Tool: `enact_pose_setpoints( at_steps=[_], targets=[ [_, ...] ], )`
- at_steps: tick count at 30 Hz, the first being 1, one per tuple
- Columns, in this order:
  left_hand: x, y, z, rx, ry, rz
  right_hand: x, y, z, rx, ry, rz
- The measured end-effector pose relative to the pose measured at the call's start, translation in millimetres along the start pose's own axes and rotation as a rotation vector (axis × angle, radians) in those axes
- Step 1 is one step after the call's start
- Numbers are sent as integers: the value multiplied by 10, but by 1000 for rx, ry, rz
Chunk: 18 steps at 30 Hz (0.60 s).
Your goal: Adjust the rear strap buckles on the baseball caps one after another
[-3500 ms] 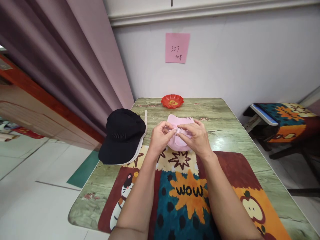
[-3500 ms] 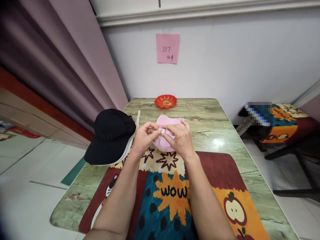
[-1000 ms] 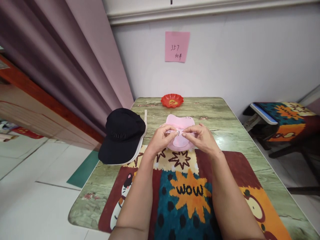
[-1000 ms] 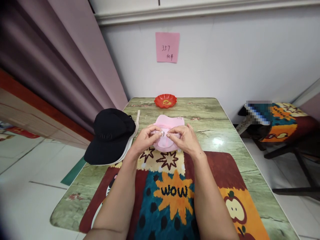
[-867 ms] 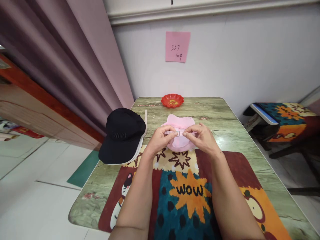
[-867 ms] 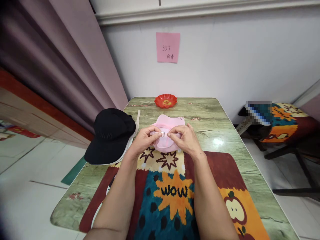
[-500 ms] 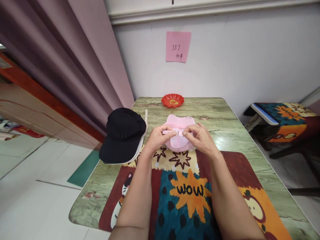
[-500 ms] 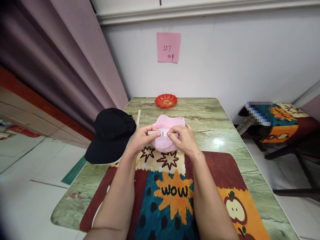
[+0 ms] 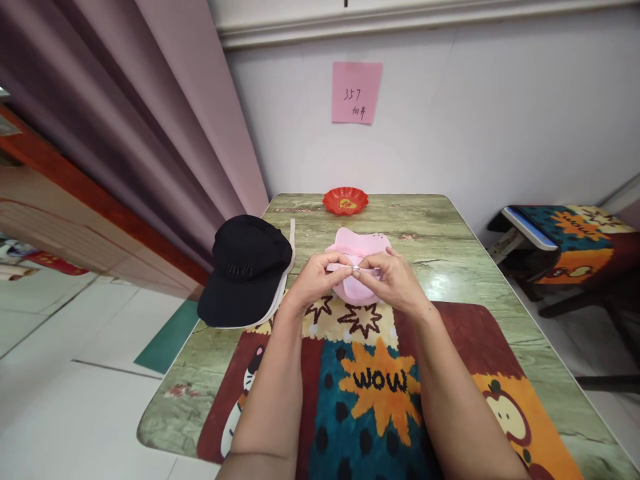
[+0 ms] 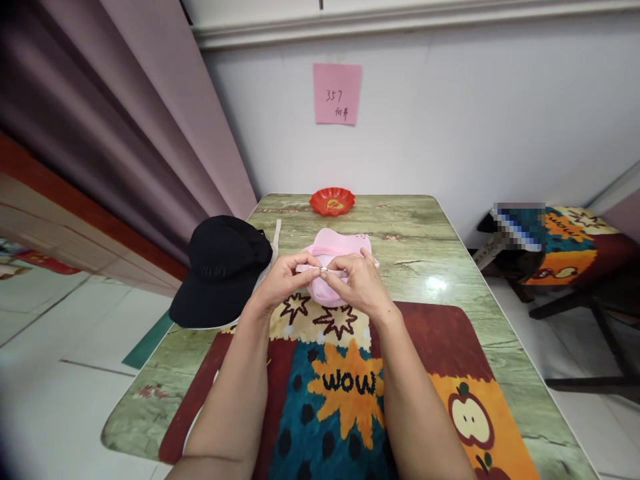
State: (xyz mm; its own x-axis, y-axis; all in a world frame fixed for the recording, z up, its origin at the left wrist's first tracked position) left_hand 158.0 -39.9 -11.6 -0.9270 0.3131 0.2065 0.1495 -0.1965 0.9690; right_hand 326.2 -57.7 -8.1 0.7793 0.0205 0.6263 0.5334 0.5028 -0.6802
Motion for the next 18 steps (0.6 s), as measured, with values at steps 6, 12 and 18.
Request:
enact_pose_setpoints(
  at_steps=[6,12,18],
  targets=[
    [-5,14,10,-69,77,160,51,-13,8,10,66,-2],
    [-49,27,24,-72,122,138,47,64,9,-56,71,29],
    [259,-158,6,26,458,17,290,458,-65,-227,354,204]
  ],
)
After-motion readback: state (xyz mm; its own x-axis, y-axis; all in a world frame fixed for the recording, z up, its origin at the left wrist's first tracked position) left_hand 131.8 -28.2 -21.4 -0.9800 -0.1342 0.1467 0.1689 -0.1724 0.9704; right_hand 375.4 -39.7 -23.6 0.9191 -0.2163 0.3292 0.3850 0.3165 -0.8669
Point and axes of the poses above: each hand's wrist, its own z-axis towards the middle knuckle, its own x-axis out of the back of the hand, y = z × x, the point moved 4 cm from there along z, towards the middle knuckle, and after that the axes turned 1 degree about x, right-handed, at the moved point
